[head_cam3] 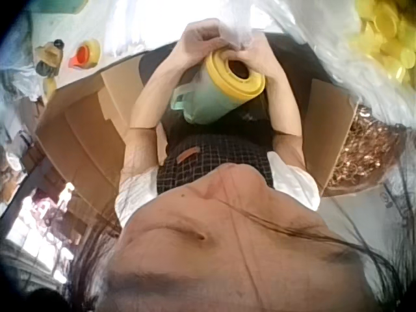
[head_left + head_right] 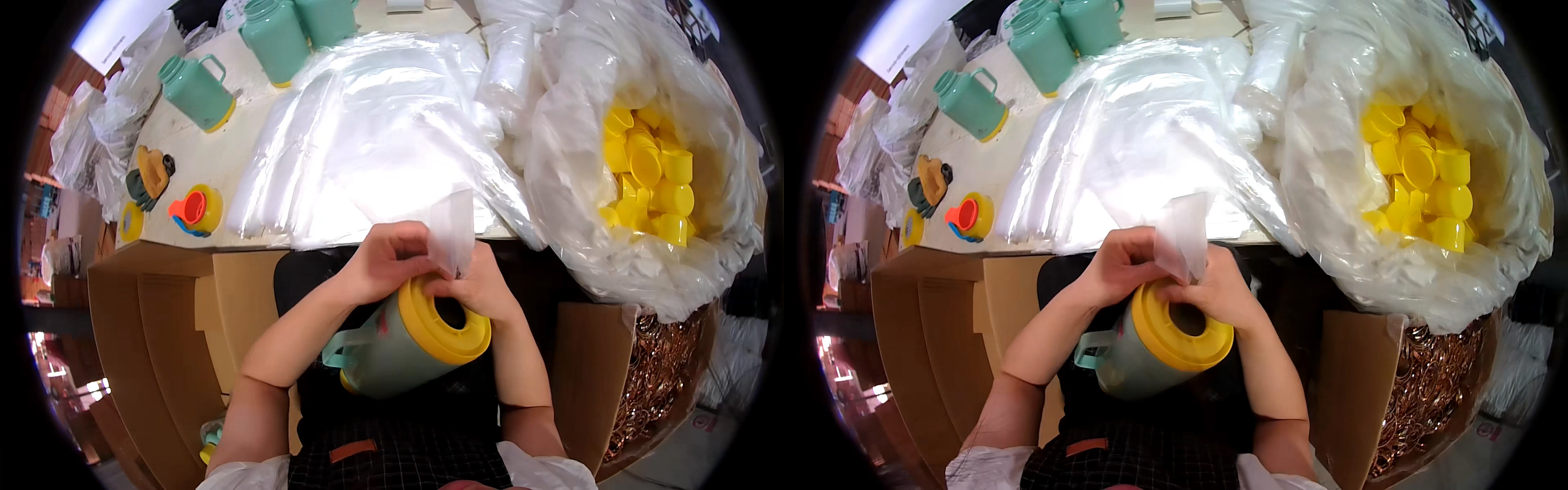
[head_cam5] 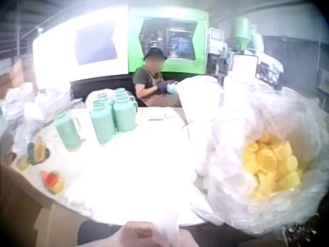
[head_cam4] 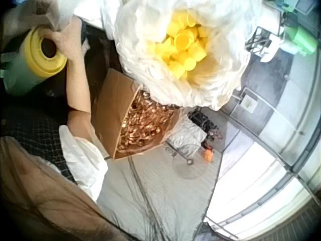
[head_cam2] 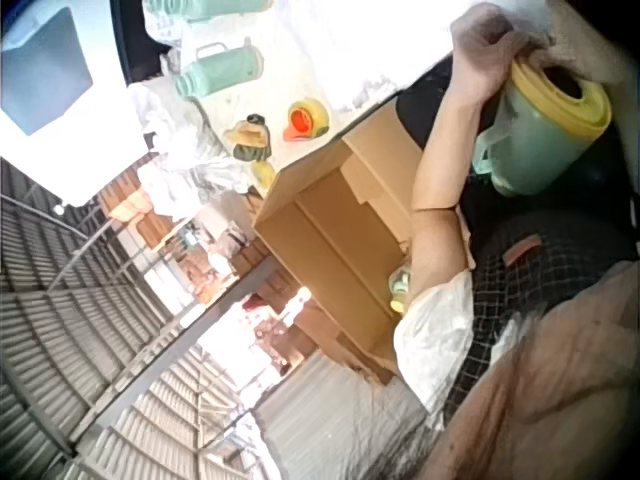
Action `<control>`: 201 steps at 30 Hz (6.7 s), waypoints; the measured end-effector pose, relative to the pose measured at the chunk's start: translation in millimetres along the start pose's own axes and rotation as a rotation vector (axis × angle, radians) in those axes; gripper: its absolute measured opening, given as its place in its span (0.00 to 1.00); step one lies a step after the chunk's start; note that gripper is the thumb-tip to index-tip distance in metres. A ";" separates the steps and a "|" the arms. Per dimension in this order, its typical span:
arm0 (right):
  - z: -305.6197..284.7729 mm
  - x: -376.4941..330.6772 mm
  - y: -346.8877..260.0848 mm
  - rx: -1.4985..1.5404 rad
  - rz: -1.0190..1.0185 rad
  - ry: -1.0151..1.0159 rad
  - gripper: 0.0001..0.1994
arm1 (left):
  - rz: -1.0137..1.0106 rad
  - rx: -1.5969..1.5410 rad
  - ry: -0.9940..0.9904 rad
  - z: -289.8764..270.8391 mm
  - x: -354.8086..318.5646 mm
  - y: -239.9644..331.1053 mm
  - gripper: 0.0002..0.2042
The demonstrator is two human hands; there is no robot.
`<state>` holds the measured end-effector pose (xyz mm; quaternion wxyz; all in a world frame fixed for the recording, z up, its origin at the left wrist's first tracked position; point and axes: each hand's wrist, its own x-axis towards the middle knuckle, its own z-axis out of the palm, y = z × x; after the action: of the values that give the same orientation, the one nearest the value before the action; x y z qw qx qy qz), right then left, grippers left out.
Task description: The person assembles green plastic pitchers by inserting a copper ring into the neck, screwing on a yellow lid, and placing the finished unit into a cardboard box. The process is repeated for multiple pitchers.
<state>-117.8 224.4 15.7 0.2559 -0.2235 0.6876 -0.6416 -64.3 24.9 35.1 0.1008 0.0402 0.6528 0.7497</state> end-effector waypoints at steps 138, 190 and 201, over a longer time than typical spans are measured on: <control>-277.6 -278.3 48.2 -0.896 0.388 1.153 0.17 | -0.137 -0.305 0.103 -15.8 -99.6 -18.6 0.51; 122.9 -63.9 13.1 0.581 0.193 0.019 0.19 | -0.214 -0.349 0.284 -18.5 -164.2 -16.5 0.32; 115.7 -36.7 5.5 0.560 0.447 -0.004 0.13 | -0.176 -0.542 0.420 -7.4 -159.0 -35.6 0.23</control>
<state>-15.6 159.3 7.4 0.4426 0.0098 0.5164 -0.7331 93.1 -10.2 10.2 0.0356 -0.1997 0.4378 0.8759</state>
